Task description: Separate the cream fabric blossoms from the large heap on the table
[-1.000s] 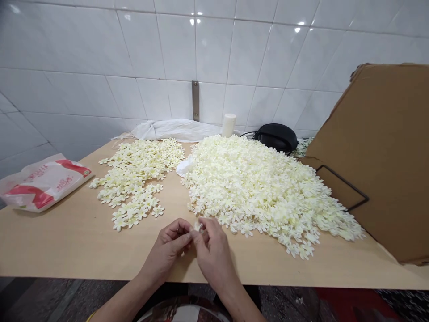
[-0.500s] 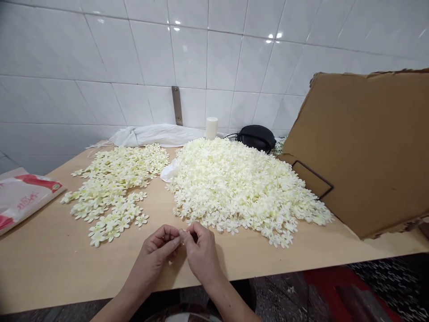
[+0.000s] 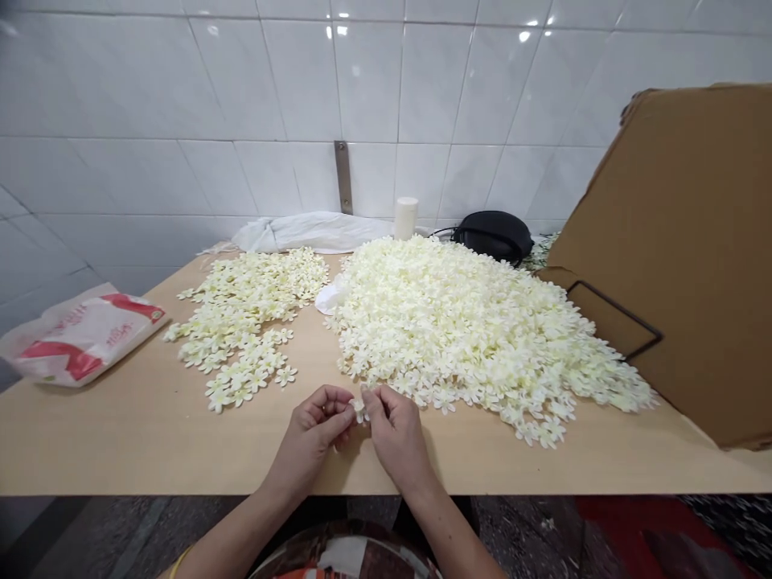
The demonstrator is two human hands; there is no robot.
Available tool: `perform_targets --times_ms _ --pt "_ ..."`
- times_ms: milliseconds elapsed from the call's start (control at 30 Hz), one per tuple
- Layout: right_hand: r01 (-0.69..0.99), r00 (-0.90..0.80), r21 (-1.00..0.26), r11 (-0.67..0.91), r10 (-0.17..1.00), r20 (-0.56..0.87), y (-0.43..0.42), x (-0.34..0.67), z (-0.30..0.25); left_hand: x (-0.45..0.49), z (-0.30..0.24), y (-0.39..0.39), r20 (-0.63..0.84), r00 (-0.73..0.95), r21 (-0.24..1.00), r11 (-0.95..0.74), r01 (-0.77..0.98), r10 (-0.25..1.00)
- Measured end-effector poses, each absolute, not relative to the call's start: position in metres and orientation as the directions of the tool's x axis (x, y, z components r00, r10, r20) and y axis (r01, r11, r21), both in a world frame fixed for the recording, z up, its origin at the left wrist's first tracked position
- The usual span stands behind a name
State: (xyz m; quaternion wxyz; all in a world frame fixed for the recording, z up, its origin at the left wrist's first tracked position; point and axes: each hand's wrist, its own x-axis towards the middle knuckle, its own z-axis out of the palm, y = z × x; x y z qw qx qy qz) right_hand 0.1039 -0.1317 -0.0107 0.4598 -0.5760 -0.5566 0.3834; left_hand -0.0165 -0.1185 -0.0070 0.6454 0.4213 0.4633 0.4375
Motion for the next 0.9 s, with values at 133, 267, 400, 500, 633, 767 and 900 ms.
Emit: perform_targets --times_ms 133,267,400,500,633,767,900 --pt "0.324 0.015 -0.943 0.075 0.996 0.084 -0.135 0.102 -0.005 -0.017 -0.010 -0.119 -0.216 0.198 0.956 0.248 -0.156 0.956" --pt "0.516 0.084 -0.846 0.134 0.975 0.206 -0.137 0.097 -0.008 -0.019 -0.012 -0.120 -0.219 0.213 0.957 0.252 -0.142 0.952" --pt "0.563 0.125 -0.811 0.161 0.953 0.276 -0.134 0.101 -0.009 -0.020 -0.011 -0.122 -0.198 0.194 0.960 0.230 -0.157 0.961" --pt "0.563 0.180 -0.808 0.171 0.930 0.322 -0.128 0.113 -0.006 -0.021 -0.011 -0.124 -0.174 0.175 0.970 0.199 -0.140 0.969" --pt "0.661 0.181 -0.711 0.241 0.868 0.463 -0.121 0.128 -0.002 -0.024 -0.011 -0.128 -0.155 0.191 0.985 0.167 -0.050 0.969" --pt "0.758 0.066 -0.558 0.339 0.810 0.582 -0.120 0.128 -0.003 -0.028 -0.011 -0.133 -0.060 0.164 0.997 0.052 0.052 0.985" --pt "0.765 -0.202 -0.336 0.549 0.700 0.685 -0.107 0.110 -0.002 -0.038 -0.012 -0.132 0.032 0.140 0.990 -0.051 0.135 0.990"
